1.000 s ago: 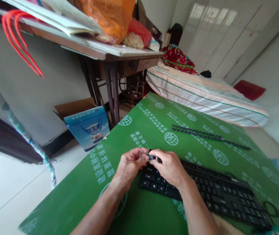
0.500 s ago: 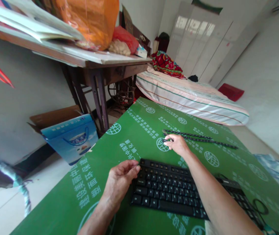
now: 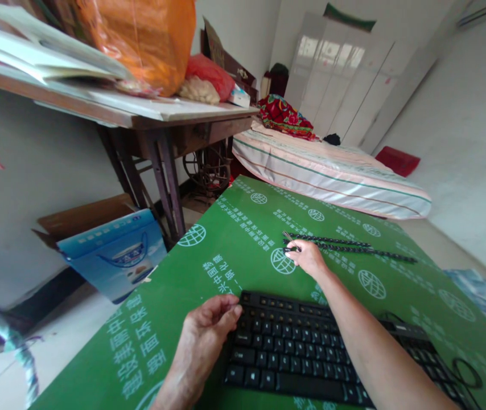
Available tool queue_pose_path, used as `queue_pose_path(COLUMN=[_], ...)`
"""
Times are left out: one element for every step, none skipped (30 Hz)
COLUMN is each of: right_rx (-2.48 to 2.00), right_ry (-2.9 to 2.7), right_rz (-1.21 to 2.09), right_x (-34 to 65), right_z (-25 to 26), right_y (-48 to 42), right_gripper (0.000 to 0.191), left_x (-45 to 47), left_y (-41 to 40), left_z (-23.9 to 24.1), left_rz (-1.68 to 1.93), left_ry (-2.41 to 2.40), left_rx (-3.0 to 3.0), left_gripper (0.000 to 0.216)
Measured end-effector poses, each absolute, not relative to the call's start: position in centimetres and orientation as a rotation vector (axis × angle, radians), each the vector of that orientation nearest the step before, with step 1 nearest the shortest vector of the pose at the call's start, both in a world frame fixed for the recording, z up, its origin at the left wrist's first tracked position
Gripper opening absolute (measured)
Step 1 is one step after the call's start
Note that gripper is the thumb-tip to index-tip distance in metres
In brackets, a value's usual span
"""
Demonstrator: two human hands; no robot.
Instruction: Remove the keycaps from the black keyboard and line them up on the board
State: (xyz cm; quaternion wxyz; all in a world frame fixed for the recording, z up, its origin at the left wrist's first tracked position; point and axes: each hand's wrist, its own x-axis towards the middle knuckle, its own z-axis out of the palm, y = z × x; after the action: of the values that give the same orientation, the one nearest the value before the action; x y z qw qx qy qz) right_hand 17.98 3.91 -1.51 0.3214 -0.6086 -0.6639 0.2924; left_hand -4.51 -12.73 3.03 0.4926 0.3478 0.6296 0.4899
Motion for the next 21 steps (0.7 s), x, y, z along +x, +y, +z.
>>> queue_pose_path(right_rx=[-1.601, -1.605, -1.608, -1.613, -1.618, -1.623, -1.628, -1.634, -1.640, -1.646, -1.653, -1.661, -1.668, -1.675, -1.683, -1.692, -1.700, -1.708, -1.715, -1.722, -1.728], right_ry=[-1.748, -1.752, -1.756, -1.759, -1.762, -1.766, -1.769, -1.772, -1.775, -1.777, -1.778, -1.779, -1.781, -1.782, -1.784, -1.786, -1.788, -1.791, -1.794, -1.797, -1.801], right_rz=[0.768, 0.768, 0.768, 0.765, 0.762, 0.756, 0.750, 0.743, 0.737, 0.731, 0.727, 0.723, 0.719, 0.714, 0.707, 0.698, 0.688, 0.676, 0.665, 0.655, 0.648], right_x=[18.0, 18.0, 18.0, 18.0, 18.0, 18.0, 18.1, 18.1, 18.1, 18.2, 18.2, 18.2, 18.2, 18.2, 18.2, 18.2, 18.2, 18.3, 18.3, 18.3, 18.3], right_z=[-1.5, -1.4, -1.4, -1.4, -1.5, -1.6, -1.7, -1.8, -1.9, -2.0, -2.1, -2.2, -2.3, -2.4, -2.5, -2.5, -2.6, -2.7, -2.7, -2.8, -2.8], right_y=[3.9, 3.9, 3.9, 3.9, 3.9, 4.0, 4.1, 4.2, 4.3, 4.4, 4.5, 4.5, 4.6, 4.7, 4.8, 4.8, 4.9, 5.0, 5.1, 5.1, 5.1], right_gripper=[0.021, 0.021, 0.021, 0.021, 0.021, 0.021, 0.020, 0.020, 0.021, 0.022, 0.022, 0.023, 0.024, 0.025, 0.025, 0.025, 0.025, 0.025, 0.025, 0.025, 0.024], left_x=[-4.5, -4.5, -4.6, -4.6, -4.6, -4.6, -4.6, -4.5, -4.5, -4.5, -4.5, -4.5, -4.5, -4.5, -4.5, -4.5, -4.5, -4.5, -4.6, -4.6, -4.6], left_y=[-12.7, -12.7, -12.7, -12.8, -12.8, -12.8, -12.8, -12.8, -12.8, -12.8, -12.8, -12.8, -12.8, -12.8, -12.7, -12.7, -12.7, -12.6, -12.6, -12.6, -12.6], left_z=[3.0, 3.0, 3.0, 3.0, 3.0, 3.1, 3.1, 3.1, 3.1, 3.1, 3.1, 3.1, 3.0, 3.0, 2.9, 2.8, 2.7, 2.7, 2.7, 2.6, 2.6], left_rz=[1.189, 1.186, 1.183, 1.180, 1.179, 1.180, 1.184, 1.188, 1.192, 1.194, 1.195, 1.194, 1.192, 1.190, 1.187, 1.185, 1.183, 1.180, 1.178, 1.177, 1.176], left_ry=[1.529, 1.529, 1.529, 1.527, 1.526, 1.525, 1.526, 1.527, 1.528, 1.528, 1.530, 1.532, 1.534, 1.537, 1.539, 1.542, 1.545, 1.547, 1.551, 1.555, 1.560], left_rx=[0.848, 0.852, 0.855, 0.857, 0.860, 0.862, 0.865, 0.867, 0.870, 0.871, 0.873, 0.875, 0.877, 0.880, 0.883, 0.886, 0.890, 0.894, 0.899, 0.903, 0.908], left_gripper=[0.024, 0.024, 0.024, 0.024, 0.024, 0.024, 0.025, 0.025, 0.025, 0.026, 0.026, 0.026, 0.027, 0.027, 0.028, 0.028, 0.029, 0.029, 0.030, 0.030, 0.030])
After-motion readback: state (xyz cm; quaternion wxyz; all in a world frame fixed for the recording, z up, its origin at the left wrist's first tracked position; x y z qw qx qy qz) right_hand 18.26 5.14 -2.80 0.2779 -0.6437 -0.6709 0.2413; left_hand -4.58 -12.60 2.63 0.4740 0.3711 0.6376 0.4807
